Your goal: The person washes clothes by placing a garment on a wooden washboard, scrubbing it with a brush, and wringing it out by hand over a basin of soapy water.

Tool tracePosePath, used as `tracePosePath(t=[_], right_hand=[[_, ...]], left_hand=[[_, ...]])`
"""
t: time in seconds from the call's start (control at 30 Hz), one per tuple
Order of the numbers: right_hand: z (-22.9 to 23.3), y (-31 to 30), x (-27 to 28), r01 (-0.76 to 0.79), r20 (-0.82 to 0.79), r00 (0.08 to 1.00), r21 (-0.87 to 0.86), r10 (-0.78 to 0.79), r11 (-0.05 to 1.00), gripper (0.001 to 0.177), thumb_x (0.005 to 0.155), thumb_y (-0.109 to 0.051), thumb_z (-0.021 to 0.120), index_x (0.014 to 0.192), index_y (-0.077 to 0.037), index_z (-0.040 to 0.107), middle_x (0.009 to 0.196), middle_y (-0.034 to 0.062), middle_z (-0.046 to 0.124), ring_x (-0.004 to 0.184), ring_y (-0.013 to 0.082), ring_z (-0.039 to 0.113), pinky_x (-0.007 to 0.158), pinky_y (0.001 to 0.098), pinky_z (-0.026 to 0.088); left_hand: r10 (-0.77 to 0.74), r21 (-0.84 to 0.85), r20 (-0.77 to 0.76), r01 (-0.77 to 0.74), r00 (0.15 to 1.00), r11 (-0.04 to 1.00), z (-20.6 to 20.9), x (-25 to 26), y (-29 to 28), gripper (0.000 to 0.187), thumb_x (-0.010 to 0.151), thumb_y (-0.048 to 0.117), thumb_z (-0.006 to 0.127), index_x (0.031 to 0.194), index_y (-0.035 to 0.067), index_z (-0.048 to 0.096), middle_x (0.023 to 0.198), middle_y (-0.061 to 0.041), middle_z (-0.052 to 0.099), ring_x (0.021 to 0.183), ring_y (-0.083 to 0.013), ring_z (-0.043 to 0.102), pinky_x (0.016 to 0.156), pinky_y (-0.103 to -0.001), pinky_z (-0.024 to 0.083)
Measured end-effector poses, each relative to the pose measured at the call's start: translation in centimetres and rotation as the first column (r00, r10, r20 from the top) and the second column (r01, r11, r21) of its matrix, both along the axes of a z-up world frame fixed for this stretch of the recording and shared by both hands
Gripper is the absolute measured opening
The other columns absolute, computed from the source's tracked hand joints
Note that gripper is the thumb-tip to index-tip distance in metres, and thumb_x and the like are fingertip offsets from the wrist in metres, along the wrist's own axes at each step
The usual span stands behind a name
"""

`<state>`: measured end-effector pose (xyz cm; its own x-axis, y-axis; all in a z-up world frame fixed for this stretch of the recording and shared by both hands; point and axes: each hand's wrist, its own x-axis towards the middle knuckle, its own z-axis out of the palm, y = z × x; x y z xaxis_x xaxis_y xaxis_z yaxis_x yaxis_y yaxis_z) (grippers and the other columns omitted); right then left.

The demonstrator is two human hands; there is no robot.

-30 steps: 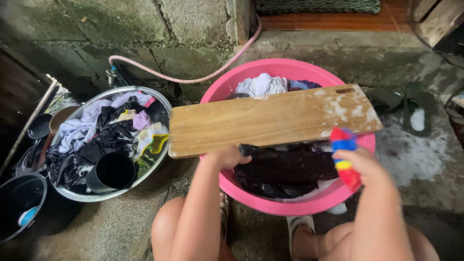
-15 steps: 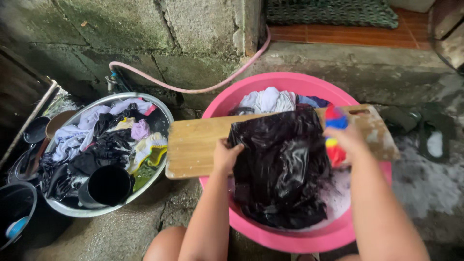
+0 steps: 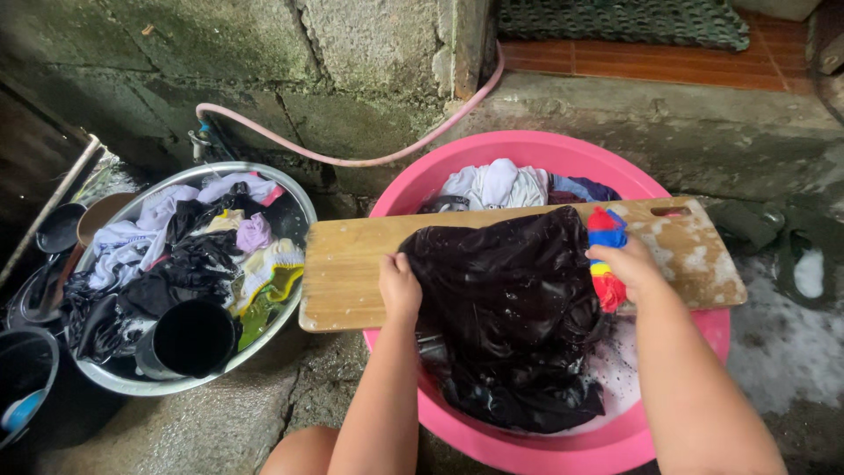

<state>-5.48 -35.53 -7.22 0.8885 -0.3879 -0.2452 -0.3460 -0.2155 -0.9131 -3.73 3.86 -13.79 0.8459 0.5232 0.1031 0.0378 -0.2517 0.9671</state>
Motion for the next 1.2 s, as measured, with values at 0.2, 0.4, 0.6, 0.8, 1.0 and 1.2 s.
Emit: tracePosePath(t=[0.2, 0.4, 0.6, 0.8, 1.0, 1.2], right_hand=[[-0.8, 0.6, 2.0, -0.103, -0.179, 0.976, 0.127, 0.124, 0.987, 0.037, 0.075, -0.007, 0.076, 0.111, -0.006, 0.066, 0.092, 0.0082, 0.069, 0.078, 0.0234, 0.068, 0.071, 0.0411, 0.056], [-1.4, 1.7, -0.4, -0.050, -0.059, 0.997, 0.035, 0.053, 0.998, 0.040, 0.074, -0.006, 0.078, 0.112, -0.006, 0.067, 0.095, 0.0070, 0.070, 0.082, 0.0217, 0.069, 0.072, 0.0394, 0.056], [3.4, -2.2, -7.0, 0.280, 0.287, 0.858, 0.434, -0.426, 0.856, 0.048, 0.077, -0.002, 0.082, 0.121, -0.011, 0.064, 0.103, 0.0011, 0.067, 0.089, 0.0197, 0.069, 0.077, 0.0401, 0.059], [7.3, -6.6, -2.2, 0.240, 0.495, 0.750, 0.416, -0.439, 0.877, 0.050, 0.082, -0.002, 0.080, 0.126, -0.011, 0.060, 0.106, 0.0019, 0.064, 0.091, 0.0200, 0.069, 0.078, 0.0406, 0.059], [6.1, 1.9, 4.5, 0.321, 0.396, 0.903, -0.373, -0.163, 0.870, 0.073, 0.083, -0.028, 0.091, 0.133, -0.006, 0.043, 0.118, 0.0143, 0.059, 0.102, 0.0287, 0.062, 0.086, 0.0447, 0.052], [5.1, 24.7, -0.6, -0.030, 0.294, 0.852, -0.797, 0.432, 0.603, 0.051, 0.079, -0.025, 0.076, 0.127, -0.018, 0.060, 0.114, 0.0162, 0.067, 0.087, 0.0426, 0.067, 0.070, 0.0525, 0.057]], left_hand=[[-0.213, -0.157, -0.360, 0.167, 0.908, 0.974, 6.1, -1.9, 1.2, 0.046, 0.087, 0.036, 0.082, 0.097, -0.007, 0.069, 0.091, -0.020, 0.073, 0.084, -0.0290, 0.067, 0.080, -0.040, 0.052], [-0.582, -0.764, -0.051, 0.344, 0.811, 0.546, 11.8, -3.4, 3.1, 0.028, 0.087, 0.017, 0.076, 0.107, -0.003, 0.077, 0.094, -0.010, 0.077, 0.078, -0.0180, 0.071, 0.075, -0.031, 0.055], [-0.696, -0.575, 0.074, 0.601, 0.714, 0.555, 16.8, -5.7, 4.7, 0.023, 0.090, 0.012, 0.073, 0.110, 0.000, 0.075, 0.103, -0.005, 0.078, 0.092, -0.0120, 0.070, 0.089, -0.027, 0.053], [-0.695, -0.517, 0.155, 0.657, 0.702, 0.549, 13.5, -1.6, 1.2, 0.030, 0.092, 0.007, 0.072, 0.119, -0.006, 0.073, 0.107, -0.007, 0.076, 0.094, -0.0136, 0.069, 0.092, -0.030, 0.053], [-0.442, -0.319, 0.015, 0.423, 0.897, 0.848, 6.7, -1.1, -2.9, 0.060, 0.089, 0.018, 0.070, 0.142, 0.008, 0.046, 0.112, -0.010, 0.071, 0.102, -0.0206, 0.068, 0.090, -0.034, 0.054], [-0.307, 0.385, -0.259, 0.390, 0.916, 0.837, 4.8, -3.2, -3.8, 0.040, 0.093, 0.028, 0.065, 0.132, 0.020, 0.064, 0.118, -0.012, 0.069, 0.109, -0.0336, 0.064, 0.099, -0.048, 0.040]])
